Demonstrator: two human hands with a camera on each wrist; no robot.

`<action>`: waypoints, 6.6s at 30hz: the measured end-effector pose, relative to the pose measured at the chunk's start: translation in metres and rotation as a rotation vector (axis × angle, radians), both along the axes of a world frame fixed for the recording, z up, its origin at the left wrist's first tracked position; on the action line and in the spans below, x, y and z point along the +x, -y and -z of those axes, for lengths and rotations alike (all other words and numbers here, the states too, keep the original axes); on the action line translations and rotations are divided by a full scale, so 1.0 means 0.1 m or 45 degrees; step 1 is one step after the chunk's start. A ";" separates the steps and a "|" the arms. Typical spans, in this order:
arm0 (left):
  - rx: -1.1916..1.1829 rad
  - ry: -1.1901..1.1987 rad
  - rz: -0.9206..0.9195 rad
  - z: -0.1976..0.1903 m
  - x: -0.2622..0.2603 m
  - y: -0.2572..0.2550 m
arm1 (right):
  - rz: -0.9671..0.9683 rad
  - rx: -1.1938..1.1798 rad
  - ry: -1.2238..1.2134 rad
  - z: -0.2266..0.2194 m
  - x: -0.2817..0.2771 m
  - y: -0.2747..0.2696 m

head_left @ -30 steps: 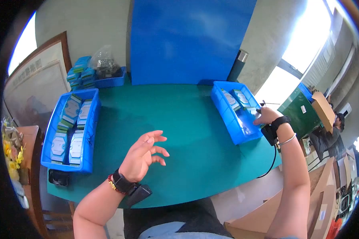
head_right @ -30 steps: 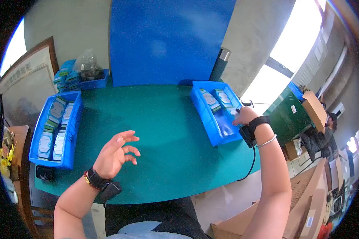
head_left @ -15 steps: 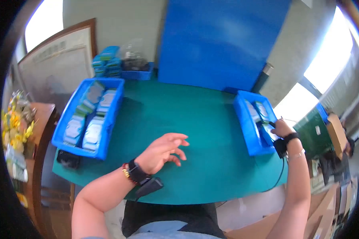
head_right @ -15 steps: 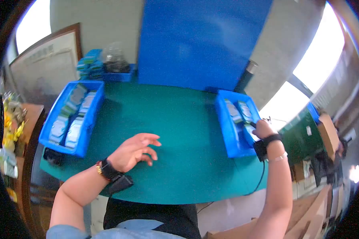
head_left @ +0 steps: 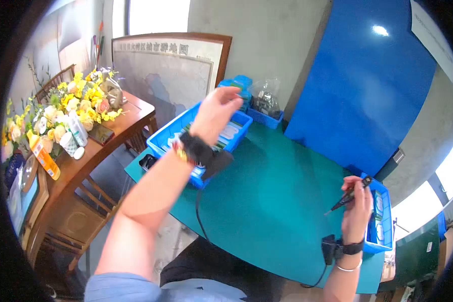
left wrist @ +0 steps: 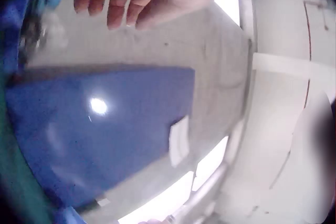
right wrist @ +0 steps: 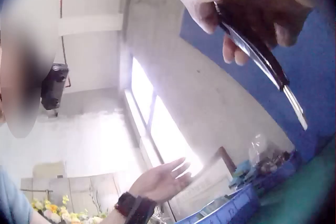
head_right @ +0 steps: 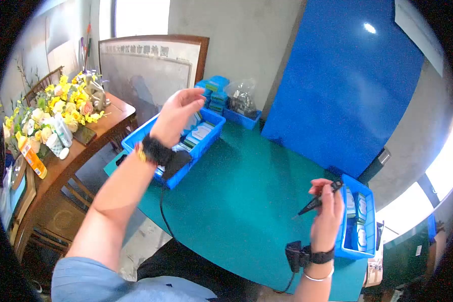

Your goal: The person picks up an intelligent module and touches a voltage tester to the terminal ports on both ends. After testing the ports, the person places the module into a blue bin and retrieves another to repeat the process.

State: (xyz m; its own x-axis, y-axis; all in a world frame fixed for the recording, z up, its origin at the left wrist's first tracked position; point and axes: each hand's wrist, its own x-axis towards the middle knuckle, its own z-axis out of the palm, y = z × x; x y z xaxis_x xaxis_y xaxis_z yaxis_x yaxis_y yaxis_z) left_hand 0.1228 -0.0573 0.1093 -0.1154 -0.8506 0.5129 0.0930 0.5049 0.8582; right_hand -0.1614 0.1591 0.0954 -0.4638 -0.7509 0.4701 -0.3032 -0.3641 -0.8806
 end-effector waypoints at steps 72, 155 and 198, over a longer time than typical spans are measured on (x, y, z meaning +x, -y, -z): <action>1.063 -0.449 1.573 1.05 -0.92 -0.80 | -0.852 -0.122 -0.006 0.11 0.15 0.05; 1.030 -0.498 1.430 1.18 -0.92 -0.87 | -0.301 -0.088 -0.160 0.16 0.35 -0.13; 1.107 -0.476 1.387 1.17 -0.95 -0.89 | -0.738 -0.024 -0.268 0.15 0.26 -0.03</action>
State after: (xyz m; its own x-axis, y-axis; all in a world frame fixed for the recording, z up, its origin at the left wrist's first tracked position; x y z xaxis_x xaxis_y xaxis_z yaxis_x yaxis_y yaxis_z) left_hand 0.0282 0.0316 -0.0074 -0.8758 -0.4815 0.0329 0.3680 -0.6221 0.6911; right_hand -0.1350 0.1625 0.0807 0.1213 -0.8437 0.5230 -0.2181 -0.5367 -0.8151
